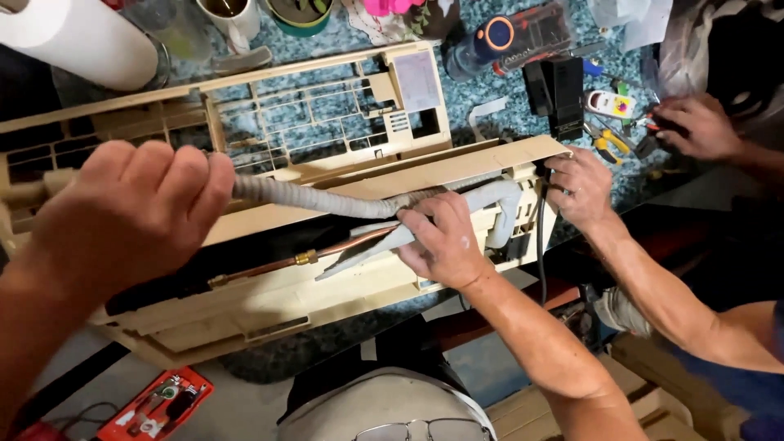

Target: Preparing an indoor air conditioning unit for mounting by disassembling the casing and organizing internal wiring.

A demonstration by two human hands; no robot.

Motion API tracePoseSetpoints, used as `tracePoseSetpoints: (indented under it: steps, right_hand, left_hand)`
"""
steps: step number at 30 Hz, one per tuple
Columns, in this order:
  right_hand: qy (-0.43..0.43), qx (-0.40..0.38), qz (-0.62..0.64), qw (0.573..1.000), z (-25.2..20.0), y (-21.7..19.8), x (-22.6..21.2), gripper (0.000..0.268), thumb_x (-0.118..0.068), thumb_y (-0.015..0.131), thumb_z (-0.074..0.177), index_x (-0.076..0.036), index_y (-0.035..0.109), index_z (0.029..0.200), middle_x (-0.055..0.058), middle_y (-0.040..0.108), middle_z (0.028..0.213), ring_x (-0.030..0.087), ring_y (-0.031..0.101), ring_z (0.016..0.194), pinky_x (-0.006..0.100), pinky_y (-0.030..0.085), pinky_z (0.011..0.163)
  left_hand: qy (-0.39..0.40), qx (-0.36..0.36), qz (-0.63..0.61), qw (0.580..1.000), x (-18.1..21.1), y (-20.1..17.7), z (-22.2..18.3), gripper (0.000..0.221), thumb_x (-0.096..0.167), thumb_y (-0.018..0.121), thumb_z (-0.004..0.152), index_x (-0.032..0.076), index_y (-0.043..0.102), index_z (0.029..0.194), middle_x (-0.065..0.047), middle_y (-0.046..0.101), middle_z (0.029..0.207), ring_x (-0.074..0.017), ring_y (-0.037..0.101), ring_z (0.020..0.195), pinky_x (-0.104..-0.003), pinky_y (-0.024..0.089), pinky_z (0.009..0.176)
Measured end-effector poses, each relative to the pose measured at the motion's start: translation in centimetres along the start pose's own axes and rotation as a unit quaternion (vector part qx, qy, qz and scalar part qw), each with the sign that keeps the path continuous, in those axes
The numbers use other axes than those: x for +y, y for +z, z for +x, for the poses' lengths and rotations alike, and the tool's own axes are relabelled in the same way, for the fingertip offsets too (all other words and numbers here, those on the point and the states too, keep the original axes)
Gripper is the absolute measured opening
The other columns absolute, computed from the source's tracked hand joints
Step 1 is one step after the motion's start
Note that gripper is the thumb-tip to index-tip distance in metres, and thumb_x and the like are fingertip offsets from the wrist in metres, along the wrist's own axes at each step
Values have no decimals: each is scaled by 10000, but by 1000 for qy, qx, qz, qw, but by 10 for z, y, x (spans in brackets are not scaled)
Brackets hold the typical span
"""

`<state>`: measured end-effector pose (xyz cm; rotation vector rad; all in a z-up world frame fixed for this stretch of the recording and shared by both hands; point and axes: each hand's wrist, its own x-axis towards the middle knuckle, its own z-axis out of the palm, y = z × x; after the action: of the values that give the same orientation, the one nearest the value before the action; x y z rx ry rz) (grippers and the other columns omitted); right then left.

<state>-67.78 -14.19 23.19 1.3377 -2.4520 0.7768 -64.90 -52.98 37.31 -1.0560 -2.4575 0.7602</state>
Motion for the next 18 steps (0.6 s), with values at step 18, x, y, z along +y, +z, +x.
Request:
tracePoseSetpoints:
  steps: [18]
  right_hand:
    - [184, -88, 39, 978, 32, -22, -5, 715, -659, 290, 1011, -28, 596, 1151, 138, 628, 1150, 321, 567, 1073, 497, 364, 895]
  left_hand:
    - [-2, 66, -83, 994, 5, -109, 49, 79, -3, 689, 1037, -32, 762, 1036, -196, 683, 853, -299, 628, 670, -374, 386, 576]
